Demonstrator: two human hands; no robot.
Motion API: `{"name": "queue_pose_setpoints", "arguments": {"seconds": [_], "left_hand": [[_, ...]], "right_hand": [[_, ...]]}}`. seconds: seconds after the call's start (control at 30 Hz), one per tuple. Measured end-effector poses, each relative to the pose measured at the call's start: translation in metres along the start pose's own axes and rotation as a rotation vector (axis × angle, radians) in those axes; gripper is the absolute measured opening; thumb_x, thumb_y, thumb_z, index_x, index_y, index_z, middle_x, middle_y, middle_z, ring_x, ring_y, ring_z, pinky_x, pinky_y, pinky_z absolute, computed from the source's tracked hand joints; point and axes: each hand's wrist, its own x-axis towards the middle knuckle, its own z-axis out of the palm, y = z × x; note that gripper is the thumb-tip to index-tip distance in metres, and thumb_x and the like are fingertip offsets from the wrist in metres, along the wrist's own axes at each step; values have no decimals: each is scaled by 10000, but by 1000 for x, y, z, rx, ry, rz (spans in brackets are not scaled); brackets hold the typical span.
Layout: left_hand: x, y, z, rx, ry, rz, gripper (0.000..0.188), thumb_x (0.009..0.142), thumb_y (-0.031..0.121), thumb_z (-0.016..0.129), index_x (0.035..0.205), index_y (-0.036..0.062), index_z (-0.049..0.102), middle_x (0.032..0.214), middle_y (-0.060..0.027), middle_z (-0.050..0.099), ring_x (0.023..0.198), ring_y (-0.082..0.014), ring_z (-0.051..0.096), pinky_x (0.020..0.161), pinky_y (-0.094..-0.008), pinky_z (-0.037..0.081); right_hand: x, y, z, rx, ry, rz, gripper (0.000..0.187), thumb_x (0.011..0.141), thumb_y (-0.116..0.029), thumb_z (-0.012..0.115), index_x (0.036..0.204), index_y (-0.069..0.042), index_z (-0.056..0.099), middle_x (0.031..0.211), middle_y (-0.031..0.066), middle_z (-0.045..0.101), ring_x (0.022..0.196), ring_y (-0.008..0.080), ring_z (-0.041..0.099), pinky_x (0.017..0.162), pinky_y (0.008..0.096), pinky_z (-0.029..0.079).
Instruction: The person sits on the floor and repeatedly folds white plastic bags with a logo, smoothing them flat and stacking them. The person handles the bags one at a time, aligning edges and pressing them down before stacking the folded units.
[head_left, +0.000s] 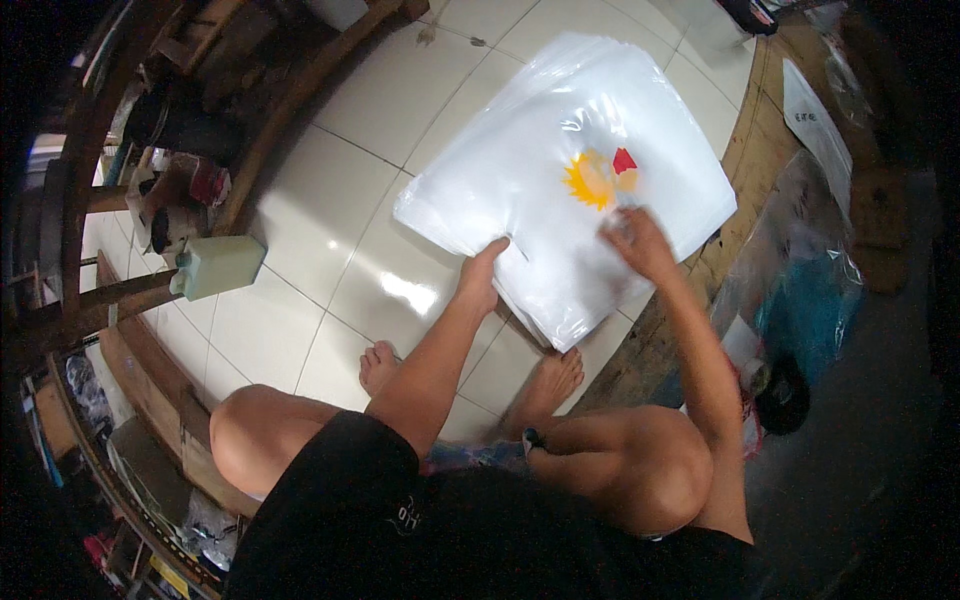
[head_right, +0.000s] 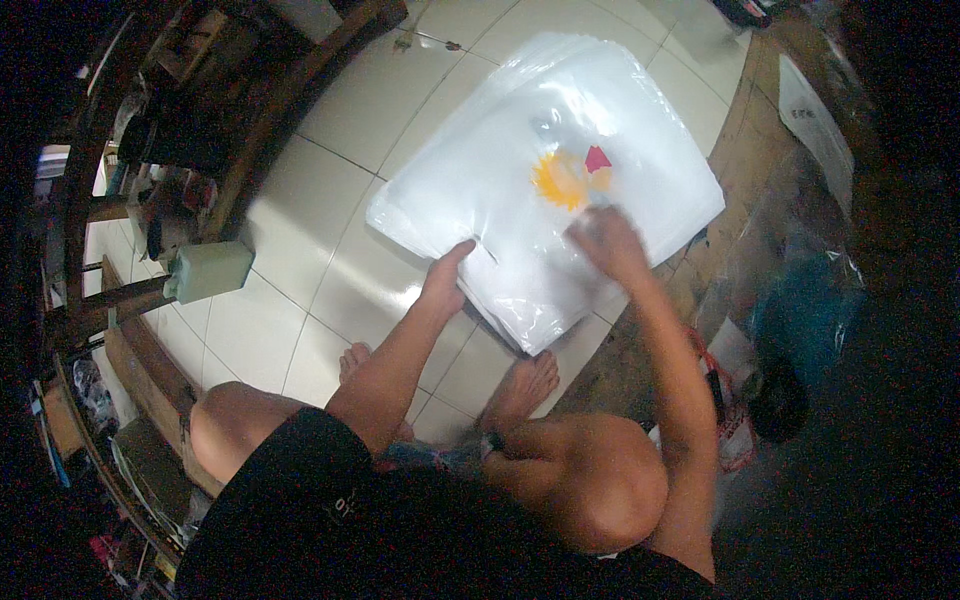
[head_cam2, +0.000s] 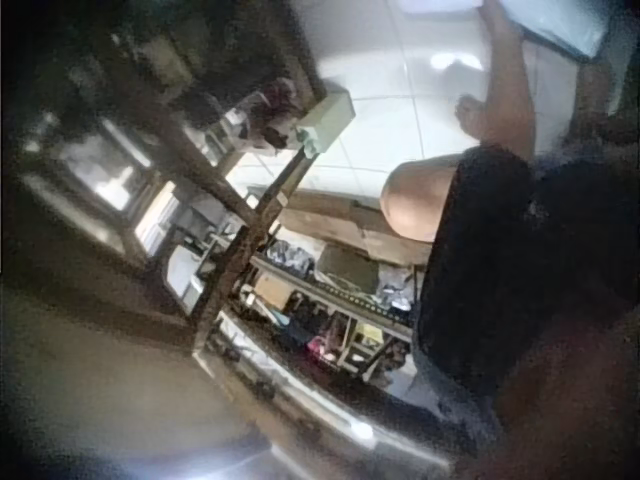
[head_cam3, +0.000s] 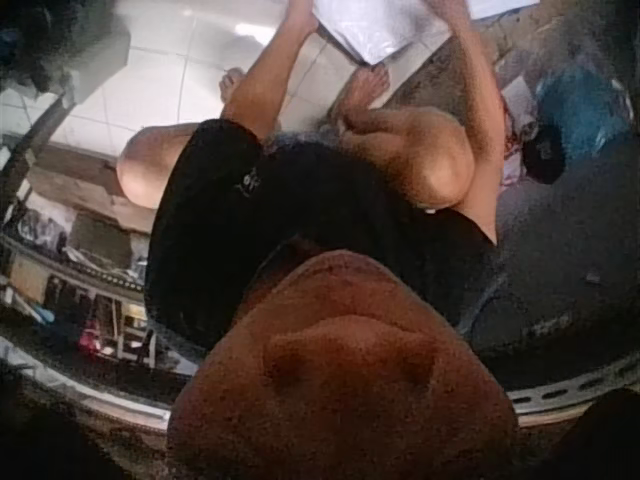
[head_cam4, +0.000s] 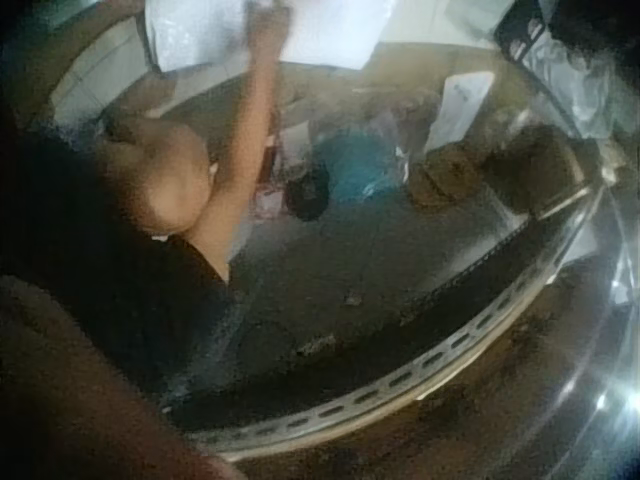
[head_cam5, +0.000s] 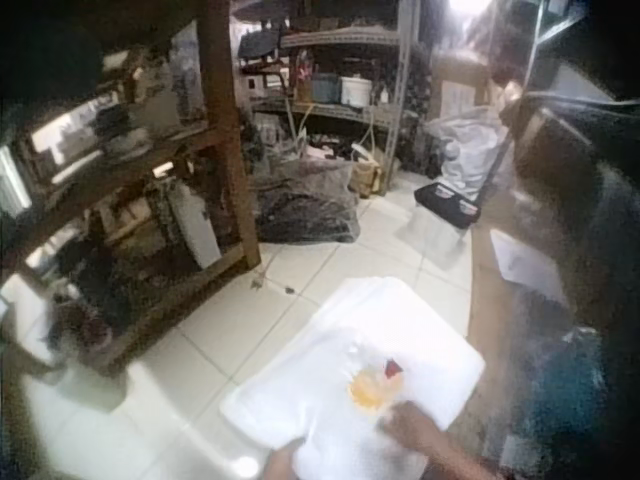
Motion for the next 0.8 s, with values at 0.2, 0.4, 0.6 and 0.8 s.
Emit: {"name": "queue_pose_setpoints", "arguments": {"seconds": [0.2, 0.4, 0.6, 0.8], "left_hand": [[5, 2, 0, -47, -20, -99, 424, 897, 181, 599, 1263, -21, 527, 1209, -180, 607, 1134, -327, 585, 1012, -476, 457], [-14, 5, -6, -169, -38, -104, 200, 873, 148, 584, 1035, 33, 565, 937, -102, 610, 942, -266, 608, 924, -432, 492], [-33, 7, -19, -256, -148, -7, 143, 869, 124, 581, 982, 40, 557, 825, -39, 529, 820, -205, 548, 819, -356, 475], [-54, 20, -52, -144, -12, 14, 118, 868, 120, 589, 955, 51, 550, 802, -24, 506, 801, -174, 531, 771, -329, 473]], "right_hand": [[130, 116, -83, -371, 363, 29, 850, 770, -453, 777, 1411, -29, 412, 1370, 254, 480, 1246, 398, 496, 1023, 445, 438], [205, 162, -104, -251, 153, 288, 979, 802, -619, 684, 1450, 36, 350, 1350, 317, 501, 1225, 404, 539, 1035, 421, 429], [232, 105, -114, 71, -171, 253, 816, 857, -506, 668, 1413, 40, 427, 1264, 261, 576, 1127, 331, 597, 978, 401, 457], [215, 91, -97, 212, -333, 138, 804, 833, -347, 715, 1481, -37, 354, 1386, 234, 513, 1245, 330, 533, 1064, 396, 401]]}}
